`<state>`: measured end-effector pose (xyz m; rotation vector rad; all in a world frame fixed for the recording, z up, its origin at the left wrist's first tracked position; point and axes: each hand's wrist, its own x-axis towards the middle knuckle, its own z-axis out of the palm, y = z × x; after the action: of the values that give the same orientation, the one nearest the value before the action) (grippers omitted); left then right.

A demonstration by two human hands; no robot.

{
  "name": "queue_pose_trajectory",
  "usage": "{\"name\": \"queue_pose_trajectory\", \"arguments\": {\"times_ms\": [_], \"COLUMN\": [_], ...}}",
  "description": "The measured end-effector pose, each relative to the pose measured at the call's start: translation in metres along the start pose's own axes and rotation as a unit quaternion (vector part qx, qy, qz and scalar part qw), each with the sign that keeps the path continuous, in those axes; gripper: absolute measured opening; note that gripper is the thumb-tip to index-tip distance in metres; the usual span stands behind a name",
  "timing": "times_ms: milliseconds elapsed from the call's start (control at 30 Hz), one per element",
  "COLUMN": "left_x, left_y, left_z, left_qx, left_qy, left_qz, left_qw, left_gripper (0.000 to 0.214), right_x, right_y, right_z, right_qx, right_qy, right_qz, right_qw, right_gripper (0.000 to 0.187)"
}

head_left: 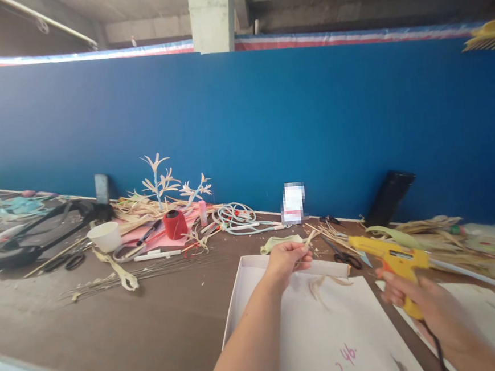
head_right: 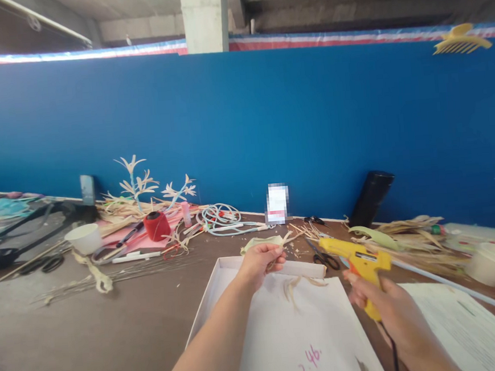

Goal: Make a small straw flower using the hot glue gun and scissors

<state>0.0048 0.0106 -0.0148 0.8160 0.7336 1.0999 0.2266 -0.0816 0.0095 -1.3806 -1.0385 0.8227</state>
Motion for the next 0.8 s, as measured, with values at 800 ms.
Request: {"name": "queue_pose_trajectory", "arguments": {"times_ms": [800], "left_x": [-0.004], "left_y": [-0.001], "left_z": [0.001], "left_qx": [0.066], "left_qy": [0.013], "left_qz": [-0.02], "left_qw": [0.998], "left_gripper": [0.033], "right_x": [0.05], "right_y": [0.047], "right_z": [-0.151], "right_qx": [0.267], "right_qy": [0.08], "right_qz": [0.326], "right_qw": [0.903], "right_gripper": [0.017]}}
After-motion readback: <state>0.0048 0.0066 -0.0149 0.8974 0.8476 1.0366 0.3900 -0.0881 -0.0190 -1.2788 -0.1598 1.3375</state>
